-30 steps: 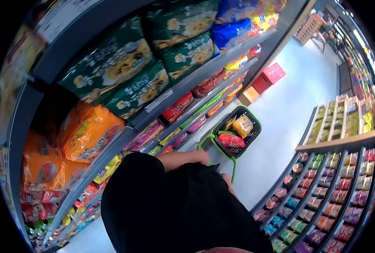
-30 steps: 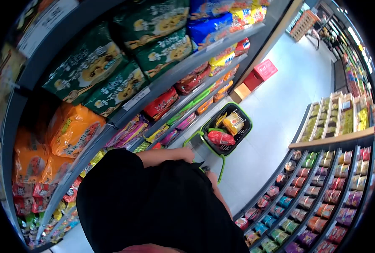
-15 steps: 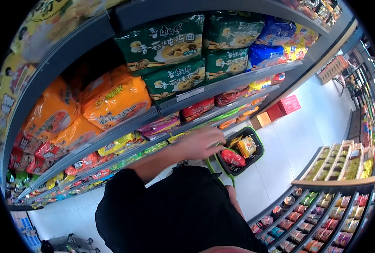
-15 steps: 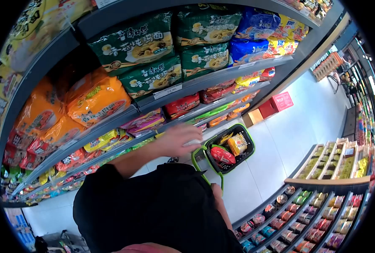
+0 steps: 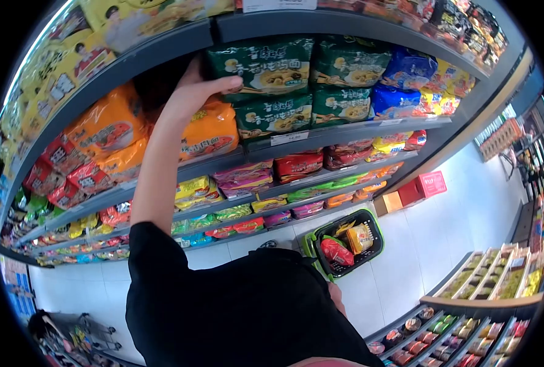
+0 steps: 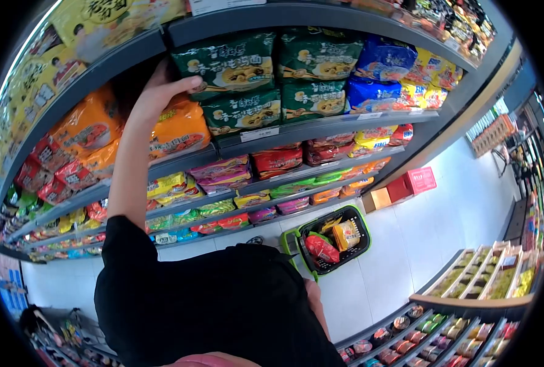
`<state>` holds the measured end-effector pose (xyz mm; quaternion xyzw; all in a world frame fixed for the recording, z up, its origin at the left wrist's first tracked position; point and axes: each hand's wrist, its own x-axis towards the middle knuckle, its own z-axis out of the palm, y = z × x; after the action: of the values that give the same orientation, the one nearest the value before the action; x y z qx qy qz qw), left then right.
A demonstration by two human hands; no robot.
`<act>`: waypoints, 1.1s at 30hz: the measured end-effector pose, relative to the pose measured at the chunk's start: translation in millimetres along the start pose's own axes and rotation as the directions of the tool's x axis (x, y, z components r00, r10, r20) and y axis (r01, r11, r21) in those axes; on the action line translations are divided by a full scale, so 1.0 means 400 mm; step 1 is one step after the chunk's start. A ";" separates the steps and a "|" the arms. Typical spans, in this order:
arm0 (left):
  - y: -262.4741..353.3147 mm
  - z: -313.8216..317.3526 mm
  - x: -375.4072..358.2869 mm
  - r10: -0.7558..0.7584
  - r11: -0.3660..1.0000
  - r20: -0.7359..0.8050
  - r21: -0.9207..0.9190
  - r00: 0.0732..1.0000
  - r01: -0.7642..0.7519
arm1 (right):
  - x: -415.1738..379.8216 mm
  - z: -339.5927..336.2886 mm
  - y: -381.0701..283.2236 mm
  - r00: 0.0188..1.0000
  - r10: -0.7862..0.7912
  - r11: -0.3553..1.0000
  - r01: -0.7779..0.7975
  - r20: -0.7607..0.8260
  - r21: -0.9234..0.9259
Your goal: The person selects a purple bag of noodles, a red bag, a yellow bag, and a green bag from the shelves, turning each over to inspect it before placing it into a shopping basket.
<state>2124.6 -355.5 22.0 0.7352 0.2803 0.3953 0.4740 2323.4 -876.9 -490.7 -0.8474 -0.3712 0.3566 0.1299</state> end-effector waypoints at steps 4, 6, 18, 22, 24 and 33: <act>-0.059 0.010 0.079 0.009 0.993 -0.015 0.120 1.000 -0.007 | -0.001 -0.013 -0.014 0.996 0.079 0.997 -0.079 -0.032 0.003; -0.065 0.018 0.092 0.066 0.996 0.039 -0.059 0.997 -0.063 | 0.000 -0.026 -0.042 0.997 0.073 0.997 -0.073 -0.028 0.006; -0.083 0.012 0.091 0.121 0.990 -0.035 -0.069 0.992 -0.123 | 0.009 0.037 -0.021 0.989 0.097 0.946 -0.055 -0.116 0.320; -0.080 0.022 0.080 0.125 0.991 -0.144 -0.038 0.982 -0.132 | 0.006 -0.004 -0.067 0.992 0.060 0.990 -0.044 -0.114 0.137; -0.070 0.028 0.066 0.122 0.987 -0.167 -0.083 0.978 -0.137 | 0.009 -0.022 -0.091 0.991 0.090 0.990 -0.079 -0.096 0.112; -0.038 0.014 -0.053 0.067 0.975 -0.236 -0.192 0.970 -0.114 | 0.061 -0.060 -0.128 0.971 0.034 0.968 0.027 -0.239 0.248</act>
<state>2117.6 -369.0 0.0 0.6446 0.2570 0.5249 0.4929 2324.2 -822.9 -461.1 -0.8619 -0.3036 0.2952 0.2789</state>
